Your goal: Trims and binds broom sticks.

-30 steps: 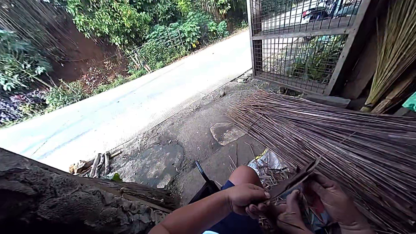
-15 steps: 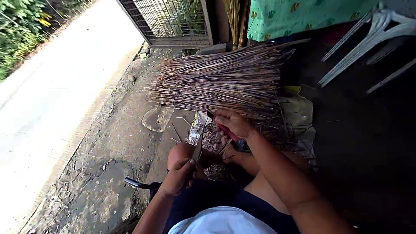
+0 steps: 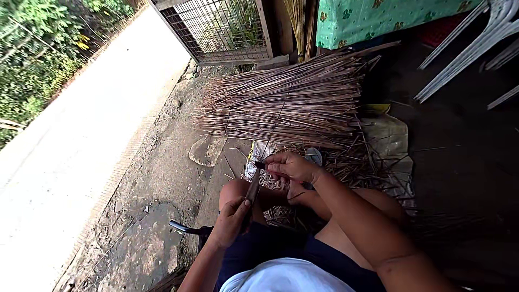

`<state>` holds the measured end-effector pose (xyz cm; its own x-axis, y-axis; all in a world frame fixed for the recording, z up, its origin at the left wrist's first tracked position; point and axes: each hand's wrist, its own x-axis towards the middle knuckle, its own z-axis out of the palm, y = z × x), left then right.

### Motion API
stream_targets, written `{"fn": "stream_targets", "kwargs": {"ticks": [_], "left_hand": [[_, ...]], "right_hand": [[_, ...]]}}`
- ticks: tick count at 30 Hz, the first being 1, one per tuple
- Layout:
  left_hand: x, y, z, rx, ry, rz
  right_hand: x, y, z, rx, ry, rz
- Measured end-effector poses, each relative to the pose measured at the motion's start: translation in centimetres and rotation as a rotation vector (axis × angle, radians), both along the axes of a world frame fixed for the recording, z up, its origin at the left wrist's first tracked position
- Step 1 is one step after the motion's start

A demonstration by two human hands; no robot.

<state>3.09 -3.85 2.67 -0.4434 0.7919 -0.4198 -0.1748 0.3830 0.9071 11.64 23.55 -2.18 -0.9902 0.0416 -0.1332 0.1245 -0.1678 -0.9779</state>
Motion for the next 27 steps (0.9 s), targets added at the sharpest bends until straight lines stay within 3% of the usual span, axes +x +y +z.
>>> {"fn": "stream_targets", "kwargs": {"ticks": [8, 15, 19, 23, 27], "left_hand": [[0.2, -0.6, 0.0, 0.009, -0.093, -0.05], [-0.7, 0.0, -0.2, 0.16, -0.724, -0.097], [-0.5, 0.0, -0.2, 0.198, -1.006, -0.148], [-0.1, -0.9, -0.5, 0.175, -1.042, -0.165], [0.0, -1.8, -1.6, 0.179, -0.875, -0.14]], "right_hand": [[0.6, 3.2, 0.4, -0.176, 0.064, -0.47], [0.5, 0.2, 0.2, -0.235, 0.133, -0.004], [0.3, 0.5, -0.2, -0.233, 0.201, -0.091], [0.2, 2.3, 0.3, -0.31, 0.236, -0.323], [0.6, 3.4, 0.7, -0.4, 0.242, -0.495]]}}
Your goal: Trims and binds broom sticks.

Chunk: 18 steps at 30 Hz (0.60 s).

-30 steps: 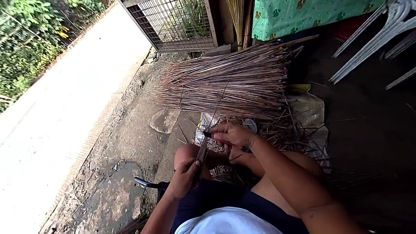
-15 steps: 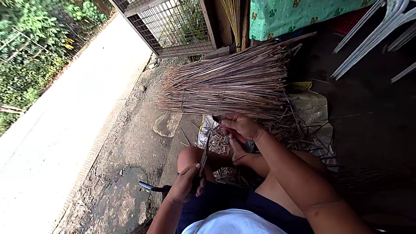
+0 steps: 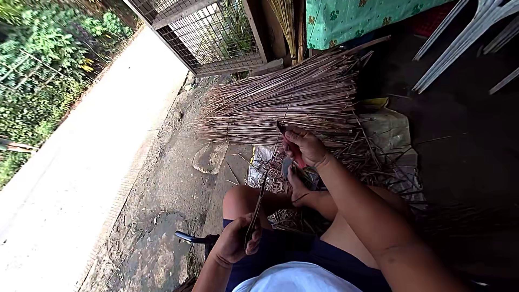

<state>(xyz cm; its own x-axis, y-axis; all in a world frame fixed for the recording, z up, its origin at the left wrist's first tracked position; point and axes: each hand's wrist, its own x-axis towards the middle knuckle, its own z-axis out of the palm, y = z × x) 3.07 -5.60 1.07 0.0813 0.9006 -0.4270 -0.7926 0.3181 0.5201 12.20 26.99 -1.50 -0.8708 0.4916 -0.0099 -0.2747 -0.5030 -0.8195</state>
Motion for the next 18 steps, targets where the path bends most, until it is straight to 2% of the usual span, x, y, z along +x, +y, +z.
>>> {"fn": "stream_targets", "kwargs": {"ticks": [4, 6, 10, 14, 16, 18], "left_hand": [[0.6, -0.2, -0.4, 0.001, 0.126, -0.013], [1.4, 0.3, -0.3, -0.01, 0.167, 0.049], [1.5, 2.7, 0.0, -0.023, 0.246, 0.284], [1.0, 5.6, 1.2, -0.06, 0.331, 0.369], [0.9, 6.3, 1.6, -0.044, 0.338, 0.378], [0.8, 6.4, 1.9, -0.033, 0.346, 0.369]], "right_hand": [[0.0, 0.8, 0.2, -0.052, -0.013, -0.116], [0.2, 0.4, 0.5, 0.0, -0.026, -0.088], [0.6, -2.1, 0.9, 0.139, -0.042, 0.237], [0.7, -5.4, 1.0, 0.295, -0.066, 0.616], [0.5, -6.0, 0.9, 0.288, -0.04, 0.684], [0.3, -5.6, 0.6, 0.308, -0.001, 0.668]]}}
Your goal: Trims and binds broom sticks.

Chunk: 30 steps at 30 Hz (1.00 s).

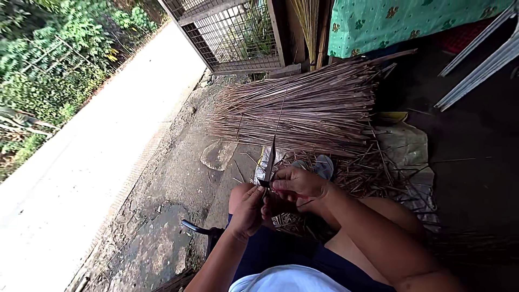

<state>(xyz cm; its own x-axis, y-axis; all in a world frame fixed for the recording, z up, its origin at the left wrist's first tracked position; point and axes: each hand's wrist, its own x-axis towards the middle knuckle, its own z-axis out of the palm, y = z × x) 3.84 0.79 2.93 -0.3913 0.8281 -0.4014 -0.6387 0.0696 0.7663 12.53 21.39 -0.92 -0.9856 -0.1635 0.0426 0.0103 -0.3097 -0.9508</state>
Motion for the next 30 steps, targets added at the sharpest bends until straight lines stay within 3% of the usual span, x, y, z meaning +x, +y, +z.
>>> {"fn": "stream_targets", "kwargs": {"ticks": [8, 17, 19, 24, 30], "left_hand": [[-0.7, -1.4, 0.1, -0.011, 0.044, -0.07], [-0.3, -3.0, -0.3, -0.06, 0.106, -0.041], [-0.3, -2.8, -0.3, -0.083, 0.104, 0.001], [-0.4, -1.6, -0.1, -0.069, 0.063, -0.01], [0.2, -1.7, -1.0, -0.137, 0.525, -0.006]], "right_hand": [[-0.9, 1.6, -1.6, 0.049, 0.033, -0.182], [-1.7, 4.5, -1.9, -0.101, -0.13, -0.731], [-1.2, 4.6, -1.3, -0.1, -0.133, -0.675], [-0.5, 1.5, 0.0, 0.017, -0.157, -0.24], [-0.7, 2.6, -0.4, 0.021, -0.18, -0.373]]}}
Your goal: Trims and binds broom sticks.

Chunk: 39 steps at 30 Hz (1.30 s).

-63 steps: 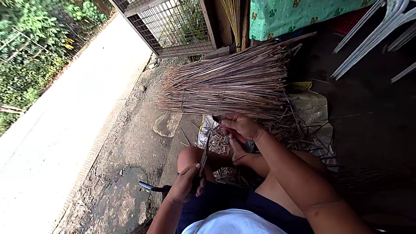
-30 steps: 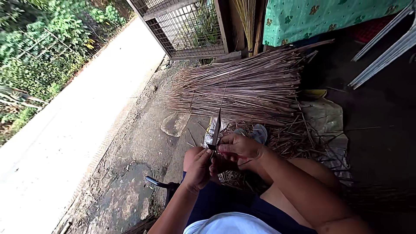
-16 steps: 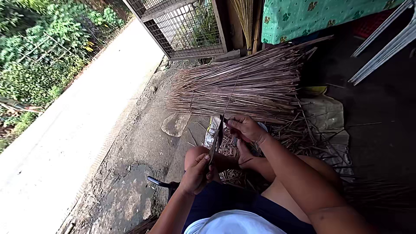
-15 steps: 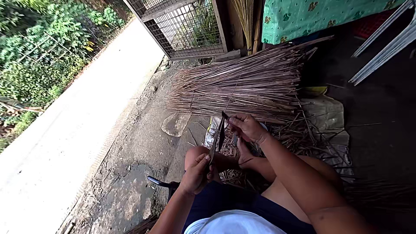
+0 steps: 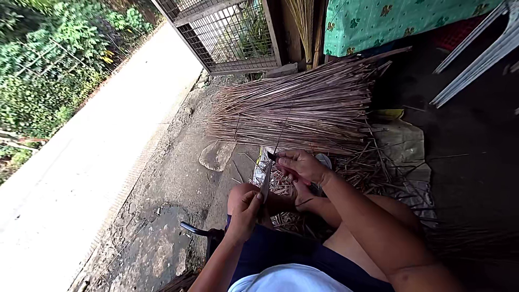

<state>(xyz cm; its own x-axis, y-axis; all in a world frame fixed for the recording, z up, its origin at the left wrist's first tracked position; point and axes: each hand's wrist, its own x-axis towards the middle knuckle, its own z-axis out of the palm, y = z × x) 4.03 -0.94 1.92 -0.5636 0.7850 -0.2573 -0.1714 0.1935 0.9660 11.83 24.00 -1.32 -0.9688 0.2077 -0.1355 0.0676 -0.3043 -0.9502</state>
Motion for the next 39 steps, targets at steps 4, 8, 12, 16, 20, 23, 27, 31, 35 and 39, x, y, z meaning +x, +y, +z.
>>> {"fn": "stream_targets", "kwargs": {"ticks": [4, 8, 12, 16, 20, 23, 27, 31, 35, 39], "left_hand": [[-0.2, -0.4, -0.4, -0.003, 0.083, 0.01], [-0.4, -0.4, 0.0, -0.006, 0.088, -0.008], [-0.3, -0.7, 0.7, -0.008, 0.086, -0.021], [-0.5, -1.4, 0.7, 0.008, 0.082, -0.027], [-0.4, -2.6, 0.5, -0.002, 0.054, -0.059], [0.0, -2.4, 0.0, -0.043, 0.053, -0.09], [0.1, -1.5, 0.1, -0.074, -0.083, -0.04], [0.5, -0.9, -0.6, -0.007, -0.278, -0.065], [0.5, -0.2, -0.5, 0.079, -0.331, -0.023], [0.4, 1.4, -0.1, 0.142, -0.362, 0.008]], "right_hand": [[0.5, 0.0, 0.2, 0.045, 0.003, 0.194], [0.2, -0.8, 0.0, 0.08, 0.051, 0.198], [-0.3, 0.1, -0.6, 0.102, 0.102, 0.102], [-0.6, 0.2, -0.5, 0.103, 0.082, 0.044], [-0.7, 2.1, -0.4, 0.057, 0.054, -0.185], [0.1, 2.7, -0.5, 0.036, 0.053, -0.165], [-0.5, -0.1, -0.3, -0.043, 0.115, -0.091], [-1.1, 0.6, -1.5, -0.135, 0.181, -0.159], [-0.3, -0.3, -0.6, -0.055, 0.147, -0.076], [0.7, -2.5, 0.2, -0.012, 0.119, 0.188]]}}
